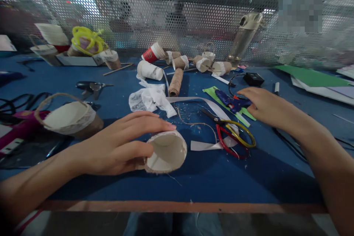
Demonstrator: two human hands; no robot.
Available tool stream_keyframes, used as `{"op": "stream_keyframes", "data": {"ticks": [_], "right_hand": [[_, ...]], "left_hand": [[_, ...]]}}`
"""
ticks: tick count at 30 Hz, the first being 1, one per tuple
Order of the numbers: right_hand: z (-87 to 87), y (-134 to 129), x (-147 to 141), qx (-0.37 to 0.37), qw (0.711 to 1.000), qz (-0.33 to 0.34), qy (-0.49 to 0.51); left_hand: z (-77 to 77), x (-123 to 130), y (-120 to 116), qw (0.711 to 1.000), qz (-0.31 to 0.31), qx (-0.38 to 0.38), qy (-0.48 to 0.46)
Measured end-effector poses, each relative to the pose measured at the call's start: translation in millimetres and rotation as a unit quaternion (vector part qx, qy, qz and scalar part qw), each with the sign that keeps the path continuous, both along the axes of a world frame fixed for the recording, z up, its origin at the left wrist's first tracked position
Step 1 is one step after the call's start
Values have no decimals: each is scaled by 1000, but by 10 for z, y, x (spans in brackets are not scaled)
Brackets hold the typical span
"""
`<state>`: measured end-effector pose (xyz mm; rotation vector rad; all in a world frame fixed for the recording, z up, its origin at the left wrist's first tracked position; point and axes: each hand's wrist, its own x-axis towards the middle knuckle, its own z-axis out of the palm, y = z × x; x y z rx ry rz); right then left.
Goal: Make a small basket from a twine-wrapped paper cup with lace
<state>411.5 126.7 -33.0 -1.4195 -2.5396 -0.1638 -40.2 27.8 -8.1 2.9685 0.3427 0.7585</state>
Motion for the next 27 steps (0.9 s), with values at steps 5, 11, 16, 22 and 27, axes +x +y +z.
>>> {"op": "stream_keyframes", "data": {"ticks": [5,11,16,22,27], "right_hand": [[110,-186,-191,8,1000,-2,11],[453,-751,-1025,23,990,59,127],[341,-957,-1455,-113,957,115,243],[265,-991,-1867,-406,771,77,484],[275,-977,-2076,-535,628,30,565]], "left_hand": [[31,23,-38,997,55,47,-1],[63,16,-80,985,30,172,-7],[111,-1,-80,982,54,177,-24],[72,9,-16,979,74,187,-32],[24,-27,23,984,72,164,-13]]}}
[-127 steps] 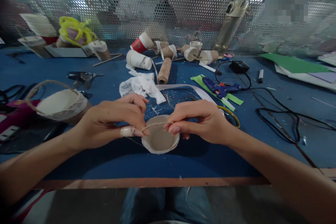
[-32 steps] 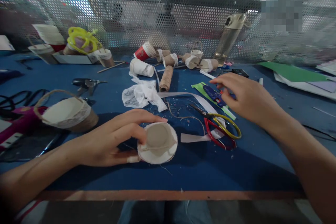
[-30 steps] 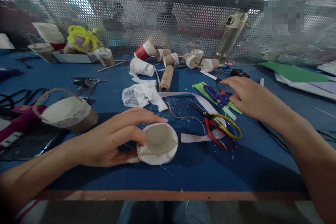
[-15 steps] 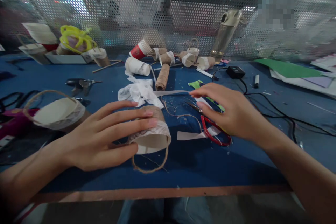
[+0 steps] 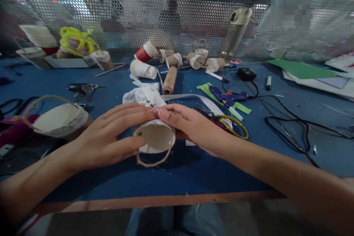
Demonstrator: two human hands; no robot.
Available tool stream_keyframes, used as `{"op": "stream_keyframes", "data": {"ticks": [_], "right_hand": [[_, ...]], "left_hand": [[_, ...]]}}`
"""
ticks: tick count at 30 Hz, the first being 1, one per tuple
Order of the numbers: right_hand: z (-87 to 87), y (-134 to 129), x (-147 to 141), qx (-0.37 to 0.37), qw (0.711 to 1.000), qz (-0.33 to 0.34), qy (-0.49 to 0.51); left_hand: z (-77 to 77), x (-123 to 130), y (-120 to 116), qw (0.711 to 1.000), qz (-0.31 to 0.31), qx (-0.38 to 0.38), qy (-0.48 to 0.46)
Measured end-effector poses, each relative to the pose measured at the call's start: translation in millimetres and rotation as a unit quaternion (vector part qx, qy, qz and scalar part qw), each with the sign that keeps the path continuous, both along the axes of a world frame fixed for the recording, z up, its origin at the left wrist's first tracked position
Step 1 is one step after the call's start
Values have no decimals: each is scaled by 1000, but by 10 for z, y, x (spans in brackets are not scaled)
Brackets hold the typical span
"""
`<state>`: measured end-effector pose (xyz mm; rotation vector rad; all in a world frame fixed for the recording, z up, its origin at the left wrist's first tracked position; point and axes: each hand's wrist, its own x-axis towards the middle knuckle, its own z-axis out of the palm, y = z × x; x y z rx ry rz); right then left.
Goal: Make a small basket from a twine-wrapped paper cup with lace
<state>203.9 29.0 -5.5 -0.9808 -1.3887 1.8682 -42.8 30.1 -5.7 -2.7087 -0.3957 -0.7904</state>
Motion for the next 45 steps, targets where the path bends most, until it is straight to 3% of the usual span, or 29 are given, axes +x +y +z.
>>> {"op": "stream_keyframes", "data": {"ticks": [5,8,10,13,14,16,17,18,20,21,24,26,28,30,32,33,35,37,40,45], "right_hand": [[-50,28,33,3,999,-33,32],[-78,13,73,99,993,-69,6],[-93,2,101,197,974,-114,-16],[-115,7,165,394,896,-192,-68],[-122,15,193,464,863,-174,-102],[-138,32,250,569,799,-64,-182],[-146,38,273,599,773,-4,-209],[-154,42,289,619,754,5,-220],[-163,43,299,640,735,-40,-221],[-164,41,293,640,735,-53,-219],[-147,23,262,629,743,-9,-228],[-130,-1,250,636,741,-56,-208],[-120,-29,251,635,740,-134,-177],[-124,-50,259,603,766,-160,-155],[-134,-55,261,526,823,-164,-135],[-137,-52,257,472,856,-177,-116],[-133,-43,236,333,918,-202,-74],[-120,-43,199,183,962,-198,-30],[-99,-76,134,24,989,-146,9],[-102,-153,62,-35,994,-95,48]], "left_hand": [[-9,31,-40,990,43,-135,-29],[20,27,-64,987,39,-136,-76],[66,-13,-66,981,27,-152,-114],[147,-93,-51,979,-79,-168,-86],[164,-112,-45,971,-88,-183,-128],[178,-128,-34,953,-80,-221,-189],[175,-125,-28,944,-67,-240,-218],[170,-117,-21,939,-67,-247,-232],[157,-95,-4,936,-67,-249,-240],[152,-85,6,943,-111,-215,-227],[140,-72,33,949,-106,-195,-224],[131,-75,46,948,-91,-204,-228],[123,-81,55,949,-127,-176,-228],[119,-85,62,949,-118,-178,-231],[122,-84,65,948,-128,-163,-241],[125,-81,65,946,-100,-192,-243],[132,-72,61,946,-111,-185,-242],[136,-59,51,946,-132,-171,-241],[133,-34,22,945,-113,-185,-244],[126,7,-47,951,-124,-174,-224]]}}
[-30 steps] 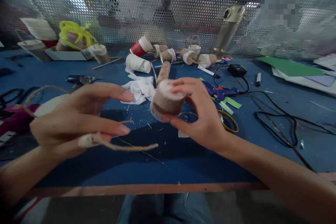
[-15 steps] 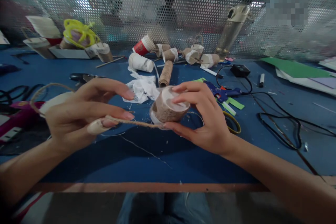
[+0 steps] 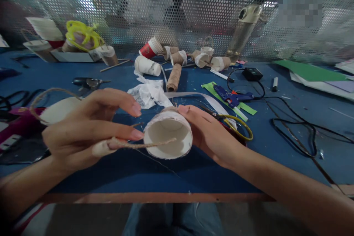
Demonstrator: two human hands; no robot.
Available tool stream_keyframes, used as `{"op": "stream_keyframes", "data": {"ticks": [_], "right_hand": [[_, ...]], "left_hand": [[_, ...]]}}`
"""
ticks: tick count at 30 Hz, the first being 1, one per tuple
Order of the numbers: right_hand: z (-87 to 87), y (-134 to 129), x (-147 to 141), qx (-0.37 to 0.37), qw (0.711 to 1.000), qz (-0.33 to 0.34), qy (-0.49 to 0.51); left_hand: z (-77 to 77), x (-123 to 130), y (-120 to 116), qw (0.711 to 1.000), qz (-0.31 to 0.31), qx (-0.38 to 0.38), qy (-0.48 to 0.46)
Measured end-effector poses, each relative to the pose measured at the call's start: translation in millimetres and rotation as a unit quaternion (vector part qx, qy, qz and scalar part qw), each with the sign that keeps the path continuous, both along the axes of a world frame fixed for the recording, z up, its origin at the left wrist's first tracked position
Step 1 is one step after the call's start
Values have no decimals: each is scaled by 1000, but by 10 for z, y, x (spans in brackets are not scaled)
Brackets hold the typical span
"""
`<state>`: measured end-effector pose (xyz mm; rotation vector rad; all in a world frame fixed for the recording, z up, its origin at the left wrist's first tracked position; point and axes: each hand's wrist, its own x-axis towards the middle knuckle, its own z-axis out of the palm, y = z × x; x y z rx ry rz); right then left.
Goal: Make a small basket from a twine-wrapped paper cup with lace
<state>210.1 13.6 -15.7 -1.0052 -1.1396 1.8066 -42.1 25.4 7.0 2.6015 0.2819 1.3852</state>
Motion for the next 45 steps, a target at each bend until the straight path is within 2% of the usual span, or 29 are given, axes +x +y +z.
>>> {"op": "stream_keyframes", "data": {"ticks": [4,7,15,19,22,28,34,39,42,45], "right_hand": [[-25,-11,-33,-28,999,15,7],[-37,-3,-48,-28,1000,-6,11],[-46,18,-51,-21,999,-26,3],[-42,-1,-69,-28,999,-16,12],[-47,-11,-65,-52,998,4,20],[-89,3,-36,-55,997,10,47],[-105,11,-36,-19,999,8,33],[-54,17,-24,-7,999,49,18],[-64,10,-1,-6,996,91,13],[-87,0,16,10,991,131,5]], "left_hand": [[14,15,-32,999,9,12,30],[17,11,-37,999,7,16,44],[12,3,-28,999,-11,31,27],[26,38,-76,998,1,10,55],[29,52,-106,996,33,-3,86],[21,50,-125,996,51,-9,70],[5,31,-137,990,75,62,99],[-37,25,-155,989,104,44,92],[-61,29,-175,984,142,14,109],[-77,38,-179,984,146,-9,105]]}}
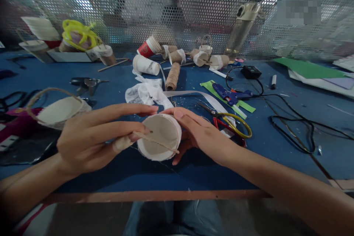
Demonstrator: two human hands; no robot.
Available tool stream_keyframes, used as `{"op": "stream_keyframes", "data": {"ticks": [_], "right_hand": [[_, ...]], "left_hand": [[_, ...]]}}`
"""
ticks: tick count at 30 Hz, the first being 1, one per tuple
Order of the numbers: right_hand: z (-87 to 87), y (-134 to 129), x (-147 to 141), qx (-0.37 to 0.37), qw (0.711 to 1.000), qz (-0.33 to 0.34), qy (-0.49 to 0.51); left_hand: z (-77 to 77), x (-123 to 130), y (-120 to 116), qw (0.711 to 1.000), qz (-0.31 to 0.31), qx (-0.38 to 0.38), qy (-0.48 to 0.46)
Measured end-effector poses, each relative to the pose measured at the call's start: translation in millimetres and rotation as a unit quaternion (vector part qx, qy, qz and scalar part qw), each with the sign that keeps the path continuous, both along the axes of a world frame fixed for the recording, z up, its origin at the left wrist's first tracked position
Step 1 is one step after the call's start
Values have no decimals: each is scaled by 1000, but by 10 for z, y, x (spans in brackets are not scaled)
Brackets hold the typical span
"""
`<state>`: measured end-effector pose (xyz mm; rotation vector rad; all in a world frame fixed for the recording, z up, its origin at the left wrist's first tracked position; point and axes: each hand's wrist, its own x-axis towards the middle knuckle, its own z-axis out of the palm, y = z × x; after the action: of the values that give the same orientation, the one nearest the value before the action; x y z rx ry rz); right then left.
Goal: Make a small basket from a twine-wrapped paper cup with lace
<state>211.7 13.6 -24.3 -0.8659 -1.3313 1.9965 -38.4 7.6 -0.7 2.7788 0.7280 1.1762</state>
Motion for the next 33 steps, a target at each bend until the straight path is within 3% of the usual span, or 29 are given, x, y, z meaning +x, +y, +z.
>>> {"op": "stream_keyframes", "data": {"ticks": [5,10,17,24,30,33], "right_hand": [[35,-11,4,109,992,-24,-63],[84,-19,11,207,966,-30,-154],[49,6,70,368,882,-67,-285],[110,-57,109,579,785,-106,-193],[121,-44,111,606,777,-53,-164],[109,11,137,572,798,-36,-184]], "left_hand": [[-15,16,31,999,-28,-21,-18],[-13,21,26,999,-32,-31,-28],[-53,7,42,999,-25,-32,-20],[-72,16,75,999,-5,-33,-23],[-84,21,86,998,16,-46,-34],[-73,13,99,996,8,-72,-51]]}}
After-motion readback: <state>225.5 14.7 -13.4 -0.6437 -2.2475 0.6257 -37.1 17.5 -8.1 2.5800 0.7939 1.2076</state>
